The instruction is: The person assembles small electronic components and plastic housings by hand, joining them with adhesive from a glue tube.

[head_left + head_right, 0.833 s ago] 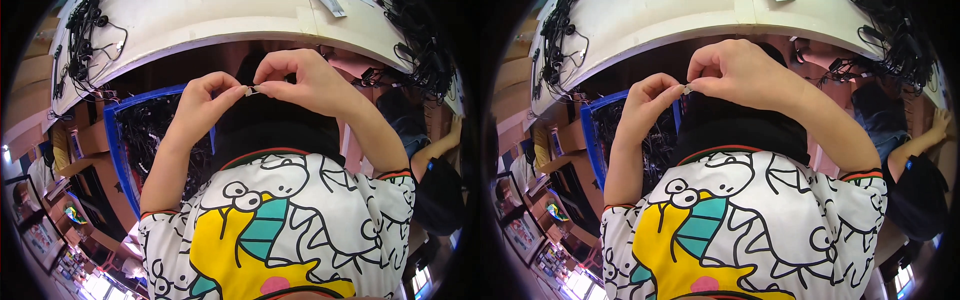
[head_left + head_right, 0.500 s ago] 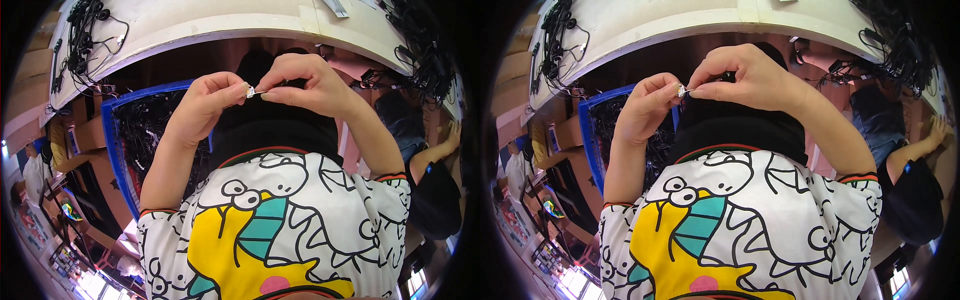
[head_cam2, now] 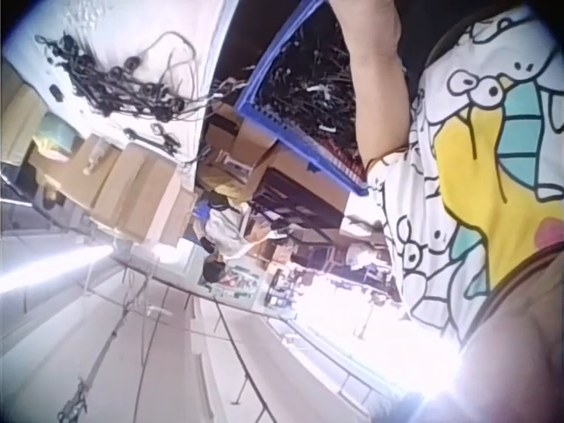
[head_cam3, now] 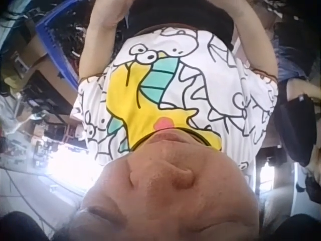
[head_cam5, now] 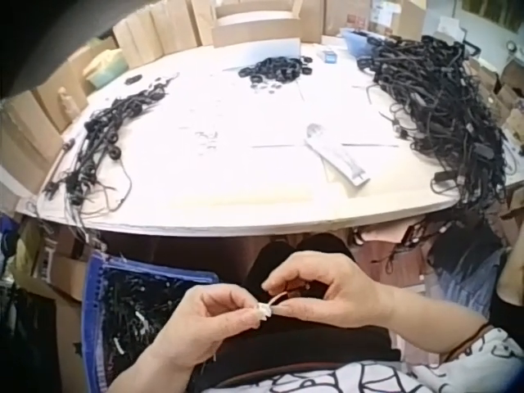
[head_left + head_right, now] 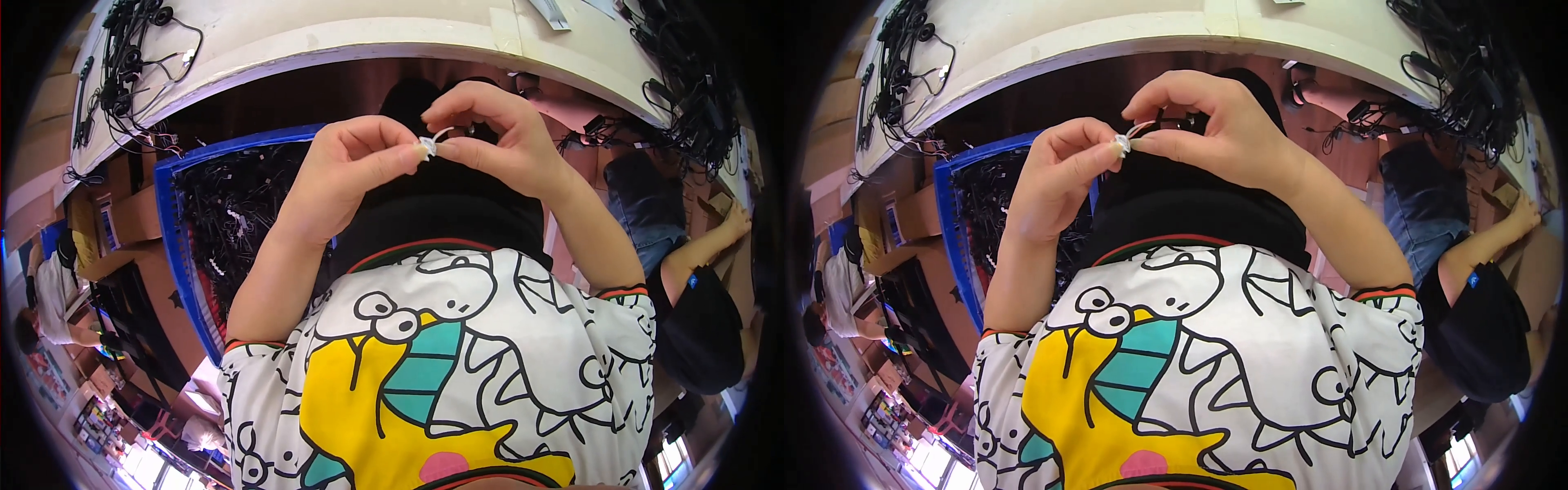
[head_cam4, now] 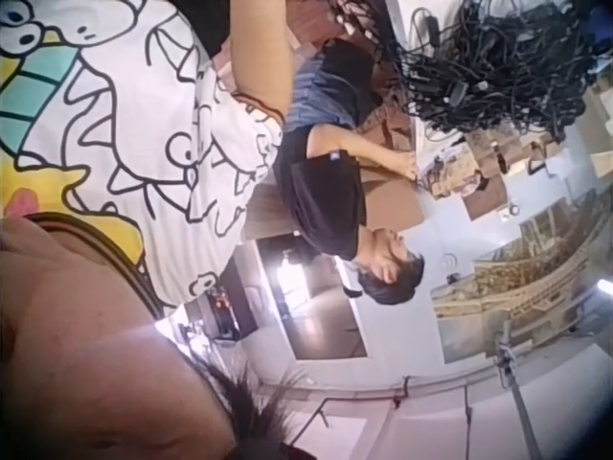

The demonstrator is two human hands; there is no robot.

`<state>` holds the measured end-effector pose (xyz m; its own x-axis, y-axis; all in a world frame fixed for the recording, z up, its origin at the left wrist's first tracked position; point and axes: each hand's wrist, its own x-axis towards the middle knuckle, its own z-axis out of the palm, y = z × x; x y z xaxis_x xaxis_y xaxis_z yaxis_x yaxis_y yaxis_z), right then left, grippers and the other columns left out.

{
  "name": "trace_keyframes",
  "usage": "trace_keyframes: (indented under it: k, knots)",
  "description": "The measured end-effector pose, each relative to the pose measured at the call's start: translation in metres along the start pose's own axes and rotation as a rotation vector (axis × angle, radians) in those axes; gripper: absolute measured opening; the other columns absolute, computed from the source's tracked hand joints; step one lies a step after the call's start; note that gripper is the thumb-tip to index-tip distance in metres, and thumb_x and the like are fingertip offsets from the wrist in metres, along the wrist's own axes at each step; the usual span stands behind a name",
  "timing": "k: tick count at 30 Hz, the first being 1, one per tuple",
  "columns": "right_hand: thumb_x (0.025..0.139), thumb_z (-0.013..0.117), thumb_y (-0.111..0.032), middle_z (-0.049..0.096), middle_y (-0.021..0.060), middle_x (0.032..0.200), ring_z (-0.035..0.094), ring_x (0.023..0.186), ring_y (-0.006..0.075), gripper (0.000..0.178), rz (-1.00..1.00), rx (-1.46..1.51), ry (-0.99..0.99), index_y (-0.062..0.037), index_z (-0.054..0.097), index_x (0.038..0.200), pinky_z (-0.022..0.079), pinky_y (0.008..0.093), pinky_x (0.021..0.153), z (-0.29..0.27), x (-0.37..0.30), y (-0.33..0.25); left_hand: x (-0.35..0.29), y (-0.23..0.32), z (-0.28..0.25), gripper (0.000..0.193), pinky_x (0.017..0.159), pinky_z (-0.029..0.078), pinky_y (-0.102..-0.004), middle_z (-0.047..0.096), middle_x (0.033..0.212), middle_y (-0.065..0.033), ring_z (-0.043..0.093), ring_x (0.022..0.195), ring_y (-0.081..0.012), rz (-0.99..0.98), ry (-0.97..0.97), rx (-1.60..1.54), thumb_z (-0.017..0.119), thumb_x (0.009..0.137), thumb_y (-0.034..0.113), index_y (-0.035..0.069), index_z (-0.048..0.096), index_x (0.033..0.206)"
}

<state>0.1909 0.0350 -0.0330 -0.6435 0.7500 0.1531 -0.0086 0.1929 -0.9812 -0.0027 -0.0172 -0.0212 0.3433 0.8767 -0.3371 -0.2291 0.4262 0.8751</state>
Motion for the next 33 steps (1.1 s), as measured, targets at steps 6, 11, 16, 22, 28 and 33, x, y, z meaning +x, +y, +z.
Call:
trace_keyframes:
  k: [6, 11, 16, 22, 28, 33]
  knots:
    - [0.072, 0.062, 0.002, 0.058, 0.0043, 0.076, 0.054, 0.064, 0.0087, 0.012, -0.118, -0.102, 0.195, -0.0002, 0.06, 0.084, 0.043, 0.0194, 0.056, 0.008, -0.012, -0.004, 0.005, -0.007, -0.001, 0.013, 0.065, 0.039, -0.0173, 0.059, 0.074, -0.0021, 0.052, 0.069, -0.006, 0.119, 0.105, -0.105, 0.063, 0.076, 0.012, 0.001, 0.06, 0.082]
    - [0.065, 0.064, 0.003, 0.06, 0.008, 0.073, 0.059, 0.063, 0.021, 0.015, -0.42, -0.417, 0.228, -0.0014, 0.06, 0.079, 0.047, 0.026, 0.054, 0.016, -0.005, -0.005, 0.009, -0.01, 0.002, 0.013, 0.065, 0.039, -0.0181, 0.059, 0.073, -0.0019, 0.052, 0.068, -0.0062, 0.164, 0.156, -0.098, 0.063, 0.076, 0.013, 0.001, 0.061, 0.08]
    - [0.065, 0.064, 0.003, 0.06, 0.0074, 0.073, 0.059, 0.063, 0.0205, 0.015, -0.438, -0.513, 0.226, -0.0016, 0.059, 0.078, 0.048, 0.0266, 0.054, 0.018, -0.005, -0.006, 0.006, -0.006, 0.001, 0.014, 0.066, 0.039, -0.0188, 0.059, 0.073, -0.0019, 0.052, 0.068, -0.0066, 0.132, 0.138, -0.16, 0.063, 0.076, 0.013, 0.001, 0.061, 0.081]
    - [0.068, 0.063, 0.003, 0.059, 0.0075, 0.072, 0.059, 0.063, 0.0204, 0.014, -0.363, -0.45, 0.207, -0.0026, 0.06, 0.08, 0.047, 0.0258, 0.054, 0.02, -0.008, -0.008, -0.004, -0.001, 0.002, 0.016, 0.067, 0.04, -0.0189, 0.059, 0.074, -0.0019, 0.052, 0.069, -0.007, 0.1, 0.1, -0.16, 0.063, 0.075, 0.013, 0.0, 0.061, 0.084]
    - [0.073, 0.06, -0.002, 0.059, 0.0081, 0.072, 0.059, 0.063, 0.0183, 0.011, -0.201, -0.338, 0.163, -0.0024, 0.06, 0.084, 0.046, 0.0242, 0.055, 0.021, -0.007, -0.012, -0.007, 0.006, 0.005, 0.016, 0.064, 0.04, -0.0171, 0.06, 0.076, -0.0021, 0.052, 0.068, -0.0056, 0.11, 0.094, -0.009, 0.065, 0.075, 0.012, 0.0, 0.062, 0.084]
    - [0.078, 0.058, -0.009, 0.061, 0.006, 0.07, 0.059, 0.061, 0.0105, 0.011, 0.078, -0.135, 0.167, -0.0001, 0.06, 0.085, 0.046, 0.0213, 0.056, 0.012, 0.004, -0.015, 0.004, 0.004, 0.004, 0.027, 0.07, 0.043, -0.0206, 0.06, 0.081, -0.0034, 0.055, 0.076, -0.0089, 0.22, 0.202, 0.054, 0.069, 0.07, 0.008, 0.001, 0.057, 0.094]
